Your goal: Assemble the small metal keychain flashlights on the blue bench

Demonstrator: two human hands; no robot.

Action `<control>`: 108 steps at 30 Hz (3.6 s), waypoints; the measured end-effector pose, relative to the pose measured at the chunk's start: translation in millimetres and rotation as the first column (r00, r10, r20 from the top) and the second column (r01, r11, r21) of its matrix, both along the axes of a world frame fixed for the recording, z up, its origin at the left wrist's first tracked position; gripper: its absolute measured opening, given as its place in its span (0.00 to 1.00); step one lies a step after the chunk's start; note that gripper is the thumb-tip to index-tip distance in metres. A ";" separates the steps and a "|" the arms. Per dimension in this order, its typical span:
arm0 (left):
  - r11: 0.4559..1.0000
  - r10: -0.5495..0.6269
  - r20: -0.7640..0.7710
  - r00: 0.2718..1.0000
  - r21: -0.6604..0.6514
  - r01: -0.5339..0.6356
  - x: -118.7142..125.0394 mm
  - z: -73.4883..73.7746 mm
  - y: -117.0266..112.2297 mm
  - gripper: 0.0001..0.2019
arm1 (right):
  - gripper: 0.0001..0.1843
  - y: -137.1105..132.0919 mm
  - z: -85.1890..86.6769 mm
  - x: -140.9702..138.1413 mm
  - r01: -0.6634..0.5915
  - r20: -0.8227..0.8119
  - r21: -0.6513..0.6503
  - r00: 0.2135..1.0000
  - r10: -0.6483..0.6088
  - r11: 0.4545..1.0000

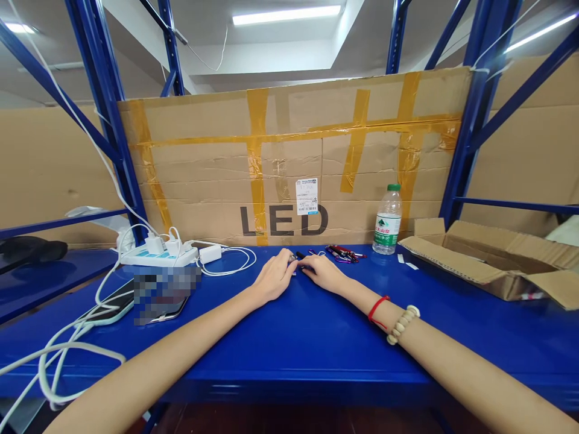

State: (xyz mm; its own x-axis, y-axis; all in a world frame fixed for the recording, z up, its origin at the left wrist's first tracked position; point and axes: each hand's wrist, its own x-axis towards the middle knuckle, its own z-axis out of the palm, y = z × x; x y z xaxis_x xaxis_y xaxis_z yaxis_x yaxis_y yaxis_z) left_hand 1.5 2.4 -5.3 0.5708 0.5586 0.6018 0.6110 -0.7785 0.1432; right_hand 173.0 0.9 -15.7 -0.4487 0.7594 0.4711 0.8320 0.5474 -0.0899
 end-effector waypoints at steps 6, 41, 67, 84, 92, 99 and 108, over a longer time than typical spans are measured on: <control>0.998 0.056 -0.052 0.997 0.029 -0.055 -1.9 -1.5 3.9 0.10 | 0.12 -0.1 3.3 1.9 0.074 -0.032 -0.023 0.997 -0.075 0.997; 0.994 0.103 0.005 0.995 -0.028 -0.103 -3.7 -3.2 7.8 0.06 | 0.09 -9.2 8.5 -1.5 0.182 -0.289 0.102 0.946 -0.145 0.978; 0.992 0.123 0.047 0.991 -0.019 -0.122 -3.8 -2.8 3.5 0.07 | 0.12 -13.7 6.1 -28.6 -0.292 -0.735 -0.156 0.672 0.087 0.944; 0.978 0.209 -0.016 0.978 -0.009 -0.209 -3.6 -0.6 -0.4 0.08 | 0.14 -22.6 14.3 -30.2 -0.343 -0.840 -0.263 0.541 -0.039 0.902; 0.990 0.141 -0.002 0.990 0.031 -0.141 -5.0 -2.3 1.1 0.12 | 0.14 -18.8 10.9 -29.0 -0.373 -0.846 -0.274 0.532 -0.037 0.886; 0.987 0.137 -0.008 0.991 0.082 -0.136 -4.6 -4.8 3.9 0.09 | 0.14 -20.5 12.7 -28.4 -0.349 -0.864 -0.281 0.498 -0.078 0.894; 0.972 0.191 -0.092 0.977 0.156 -0.175 -4.7 -3.5 4.2 0.08 | 0.18 -14.5 11.1 -23.4 -0.337 -0.900 -0.252 0.426 -0.092 0.907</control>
